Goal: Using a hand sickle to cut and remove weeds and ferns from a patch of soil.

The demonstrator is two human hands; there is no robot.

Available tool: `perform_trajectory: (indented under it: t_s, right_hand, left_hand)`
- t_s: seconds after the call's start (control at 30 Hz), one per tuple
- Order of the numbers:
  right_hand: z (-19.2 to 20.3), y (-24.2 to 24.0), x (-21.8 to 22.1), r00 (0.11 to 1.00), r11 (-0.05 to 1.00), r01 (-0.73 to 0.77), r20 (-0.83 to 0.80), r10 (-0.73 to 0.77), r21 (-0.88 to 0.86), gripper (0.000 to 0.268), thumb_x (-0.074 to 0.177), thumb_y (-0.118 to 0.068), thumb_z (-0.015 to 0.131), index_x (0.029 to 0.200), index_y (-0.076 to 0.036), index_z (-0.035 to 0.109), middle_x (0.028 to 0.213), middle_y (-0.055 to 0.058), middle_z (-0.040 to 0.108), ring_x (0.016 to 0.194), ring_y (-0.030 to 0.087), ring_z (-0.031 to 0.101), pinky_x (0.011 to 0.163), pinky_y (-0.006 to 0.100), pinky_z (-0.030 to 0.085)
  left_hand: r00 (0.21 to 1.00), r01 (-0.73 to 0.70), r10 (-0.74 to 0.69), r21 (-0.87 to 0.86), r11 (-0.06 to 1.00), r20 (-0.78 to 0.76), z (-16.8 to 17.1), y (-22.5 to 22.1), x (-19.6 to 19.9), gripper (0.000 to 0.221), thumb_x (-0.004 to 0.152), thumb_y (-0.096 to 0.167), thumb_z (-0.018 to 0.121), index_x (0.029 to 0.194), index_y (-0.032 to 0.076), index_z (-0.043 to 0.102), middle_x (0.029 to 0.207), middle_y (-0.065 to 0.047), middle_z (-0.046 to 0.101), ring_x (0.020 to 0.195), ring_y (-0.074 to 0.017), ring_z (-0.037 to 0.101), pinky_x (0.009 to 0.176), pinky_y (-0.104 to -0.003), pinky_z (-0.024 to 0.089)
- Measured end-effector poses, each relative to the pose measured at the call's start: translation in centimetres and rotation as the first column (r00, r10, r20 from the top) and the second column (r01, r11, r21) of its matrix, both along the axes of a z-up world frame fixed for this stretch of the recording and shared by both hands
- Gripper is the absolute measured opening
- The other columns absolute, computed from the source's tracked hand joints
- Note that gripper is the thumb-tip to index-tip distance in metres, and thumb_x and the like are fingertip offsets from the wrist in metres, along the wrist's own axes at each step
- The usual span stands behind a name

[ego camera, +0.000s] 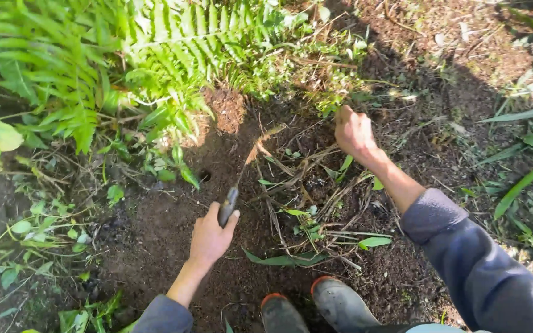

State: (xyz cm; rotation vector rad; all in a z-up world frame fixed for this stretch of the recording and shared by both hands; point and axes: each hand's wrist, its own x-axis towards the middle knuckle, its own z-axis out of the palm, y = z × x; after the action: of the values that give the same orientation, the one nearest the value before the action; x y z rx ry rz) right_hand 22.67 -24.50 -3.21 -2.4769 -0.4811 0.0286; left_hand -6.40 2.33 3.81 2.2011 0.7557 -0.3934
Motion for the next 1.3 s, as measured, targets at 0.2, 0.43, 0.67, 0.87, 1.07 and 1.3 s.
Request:
perform_trajectory:
  t_s: [0.2, 0.43, 0.67, 0.87, 1.07, 1.3]
  right_hand:
    - [-5.4, -0.5, -15.1, 0.693, 0.750, -0.534, 0.307, 0.652, -0.390, 0.024, 0.090, 0.000, 0.046, 0.086, -0.003, 0.070, 0.069, 0.013, 0.063, 0.052, 0.022, 0.063, 0.047, 0.033, 0.052]
    - [0.4, -1.6, -18.1, 0.821, 0.809, -0.484, 0.145, 0.551, -0.335, 0.022, 0.091, -0.021, 0.058, 0.104, -0.011, 0.071, 0.085, 0.010, 0.057, 0.081, 0.028, 0.063, 0.059, 0.037, 0.053]
    - [-0.7, -2.0, -16.5, 0.875, 0.841, -0.481, -0.183, 0.447, -0.246, 0.035, 0.092, -0.038, 0.063, 0.108, -0.007, 0.071, 0.108, 0.016, 0.061, 0.105, 0.037, 0.063, 0.084, 0.044, 0.053]
    - [2.1, 2.0, -14.7, 0.946, 0.955, -0.294, -0.134, 0.295, 0.034, 0.056, 0.097, -0.028, 0.063, 0.135, 0.008, 0.045, 0.119, 0.021, 0.056, 0.081, 0.030, 0.066, 0.063, 0.041, 0.064]
    - [1.8, 1.6, -15.7, 0.910, 0.900, -0.368, -0.111, 0.400, 0.235, 0.043, 0.093, -0.017, 0.072, 0.130, 0.001, 0.060, 0.109, 0.016, 0.069, 0.066, 0.023, 0.071, 0.066, 0.034, 0.067]
    - [-0.4, 0.2, -14.3, 0.893, 0.920, -0.200, -0.324, 0.313, 0.337, 0.012, 0.086, -0.002, 0.077, 0.095, -0.005, 0.069, 0.089, 0.009, 0.074, 0.074, 0.020, 0.075, 0.073, 0.025, 0.068]
  left_hand:
    - [0.998, 0.004, -0.017, 0.226, 0.974, 0.059, 2.8, -2.7, 4.9, 0.039, 0.097, 0.035, 0.060, 0.121, 0.004, 0.055, 0.081, -0.026, 0.069, 0.078, -0.0407, 0.075, 0.062, -0.048, 0.054]
    - [0.990, -0.027, -0.018, 0.315, 0.949, 0.141, 3.4, -2.1, 5.5, 0.026, 0.101, 0.018, 0.053, 0.117, -0.001, 0.049, 0.106, -0.030, 0.068, 0.093, -0.0474, 0.072, 0.076, -0.056, 0.058]
    - [0.960, -0.225, 0.196, -0.135, 0.965, -0.201, -6.2, 0.1, -0.8, 0.056, 0.095, 0.058, 0.052, 0.082, 0.005, 0.066, 0.051, -0.015, 0.066, 0.044, -0.0296, 0.069, 0.043, -0.046, 0.054]
    - [0.954, -0.238, 0.007, -0.741, 0.628, -0.300, 1.1, -4.4, -4.1, 0.052, 0.111, 0.050, 0.043, 0.078, 0.012, 0.053, 0.056, 0.005, 0.049, 0.037, -0.0064, 0.042, 0.037, -0.020, 0.044]
    - [0.903, -0.420, 0.124, -0.782, 0.460, -0.412, 0.5, -5.8, -4.2, 0.053, 0.105, 0.054, 0.051, 0.076, 0.010, 0.054, 0.053, 0.000, 0.042, 0.040, -0.0146, 0.040, 0.040, -0.031, 0.041]
    - [0.918, -0.334, -0.014, -0.790, 0.514, -0.397, 2.4, -5.4, -2.9, 0.061, 0.106, 0.054, 0.049, 0.063, 0.011, 0.047, 0.047, 0.001, 0.039, 0.033, -0.0108, 0.037, 0.035, -0.026, 0.039]
